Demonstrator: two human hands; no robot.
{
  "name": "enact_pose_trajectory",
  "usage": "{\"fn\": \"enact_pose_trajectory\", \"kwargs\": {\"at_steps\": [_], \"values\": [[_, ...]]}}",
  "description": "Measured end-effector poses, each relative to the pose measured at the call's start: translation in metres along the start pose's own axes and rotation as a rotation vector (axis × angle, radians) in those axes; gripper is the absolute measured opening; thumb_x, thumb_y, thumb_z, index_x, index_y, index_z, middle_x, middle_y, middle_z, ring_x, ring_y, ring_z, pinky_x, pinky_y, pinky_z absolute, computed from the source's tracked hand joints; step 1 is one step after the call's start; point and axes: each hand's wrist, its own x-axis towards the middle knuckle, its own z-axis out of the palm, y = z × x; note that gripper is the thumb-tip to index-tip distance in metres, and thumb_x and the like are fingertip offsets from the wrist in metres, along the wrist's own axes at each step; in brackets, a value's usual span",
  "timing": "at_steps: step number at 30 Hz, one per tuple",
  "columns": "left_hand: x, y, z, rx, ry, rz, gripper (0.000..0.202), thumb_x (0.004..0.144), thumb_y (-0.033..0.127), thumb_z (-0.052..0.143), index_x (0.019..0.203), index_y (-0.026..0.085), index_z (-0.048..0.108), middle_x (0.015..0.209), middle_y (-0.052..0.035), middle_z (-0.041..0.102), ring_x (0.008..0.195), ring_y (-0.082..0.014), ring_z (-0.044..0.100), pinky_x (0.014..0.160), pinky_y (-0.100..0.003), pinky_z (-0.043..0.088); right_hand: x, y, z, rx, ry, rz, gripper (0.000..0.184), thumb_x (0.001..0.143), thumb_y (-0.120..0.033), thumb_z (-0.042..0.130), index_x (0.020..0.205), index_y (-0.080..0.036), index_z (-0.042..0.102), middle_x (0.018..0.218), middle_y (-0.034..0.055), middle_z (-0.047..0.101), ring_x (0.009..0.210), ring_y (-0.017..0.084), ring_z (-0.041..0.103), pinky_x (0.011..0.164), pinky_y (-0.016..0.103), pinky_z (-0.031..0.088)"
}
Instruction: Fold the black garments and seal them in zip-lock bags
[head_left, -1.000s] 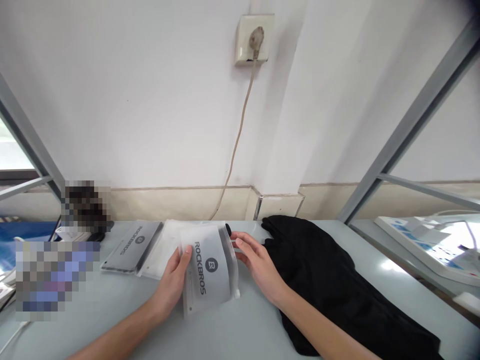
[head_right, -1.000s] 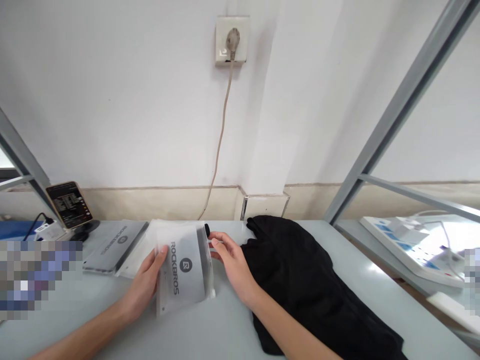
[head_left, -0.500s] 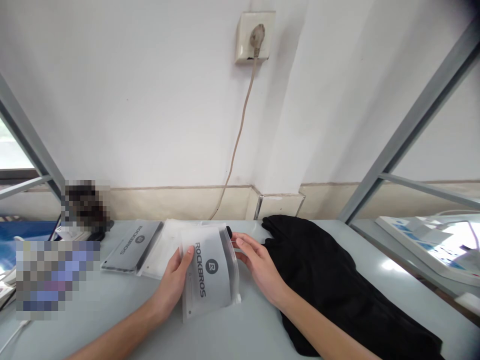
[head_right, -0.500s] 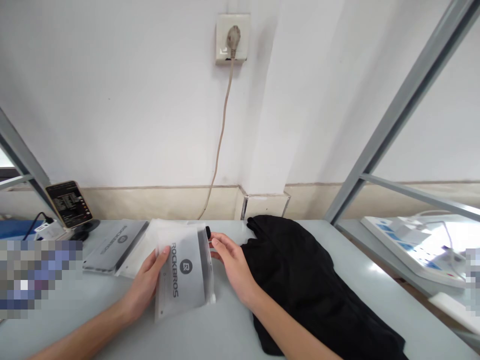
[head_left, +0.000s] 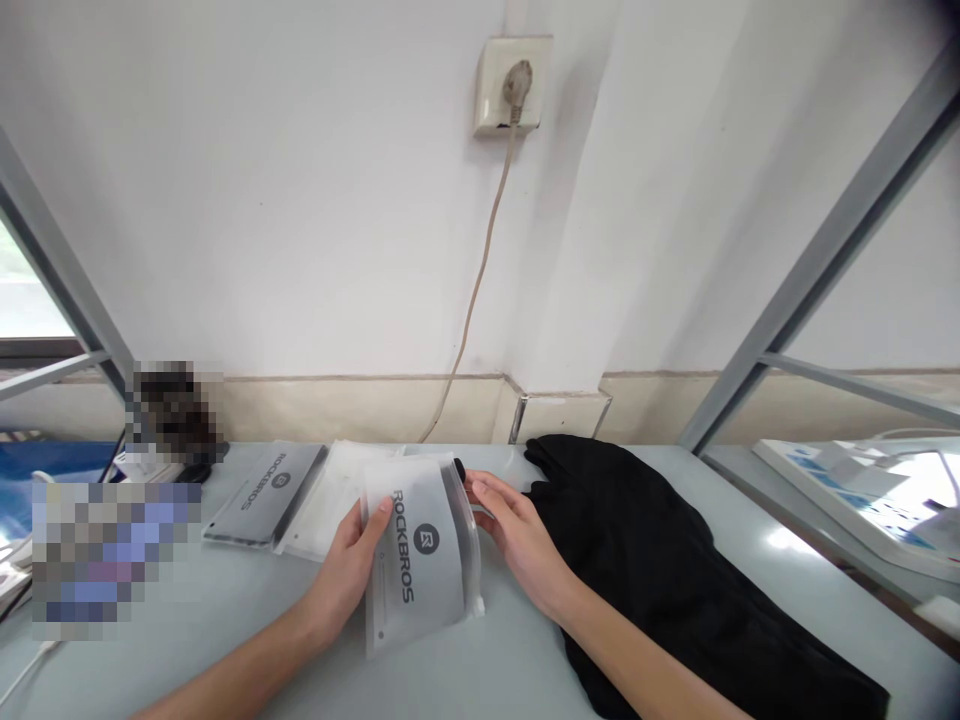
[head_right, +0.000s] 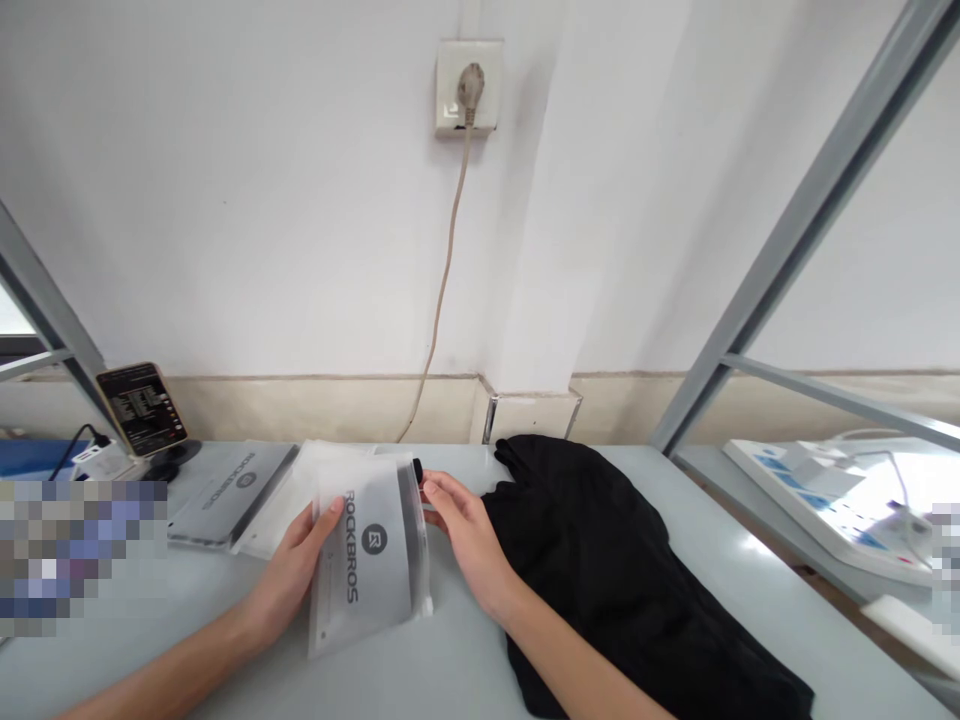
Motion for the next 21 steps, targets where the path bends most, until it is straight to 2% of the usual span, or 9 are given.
{"fn": "enact_pose_trajectory", "kwargs": {"at_steps": [9,14,16,21], "values": [[-0.0007,0.0008,0.0008,0.016,-0.035,-0.037,0.055,0.094,0.060,0.067,0.133,0.021,0.067,0.129,-0.0106,0.075,0.120,-0.0325,0.069,0.106,-0.041,0.052,-0.0002,-0.0026,0.0018,-0.057,0.005,0.005,0.036,0.086,-0.059,0.075,0.103,-0.027,0.078,0.102,0.0028,0.072,0.097,0.023,0.062,0.088,0.033,0.047],[-0.0013,0.0004,0.0003,0.020,-0.096,-0.071,0.055,0.094,0.060,0.066,0.133,0.021,0.067,0.128,-0.0109,0.075,0.117,-0.0327,0.070,0.103,-0.042,0.054,-0.0022,-0.0035,0.0023,-0.080,-0.047,0.062,0.036,0.088,-0.059,0.074,0.086,-0.023,0.068,0.076,-0.0033,0.053,0.070,0.015,0.047,0.067,0.028,0.040],[-0.0017,0.0003,0.0000,0.030,-0.123,-0.082,0.054,0.095,0.059,0.066,0.133,0.021,0.067,0.127,-0.0107,0.076,0.116,-0.0325,0.071,0.103,-0.042,0.055,-0.0030,-0.0035,0.0026,-0.083,-0.056,0.077,0.038,0.087,-0.059,0.074,0.083,-0.023,0.064,0.074,-0.0042,0.047,0.069,0.014,0.043,0.065,0.027,0.038],[-0.0037,0.0018,0.0021,0.042,-0.198,-0.095,0.050,0.094,0.058,0.067,0.126,0.019,0.070,0.123,-0.0115,0.078,0.110,-0.0332,0.074,0.099,-0.044,0.057,-0.0040,-0.0060,0.0054,-0.088,-0.052,0.084,0.043,0.084,-0.059,0.077,0.076,-0.022,0.057,0.075,-0.0037,0.045,0.072,0.015,0.042,0.064,0.027,0.037]]}}
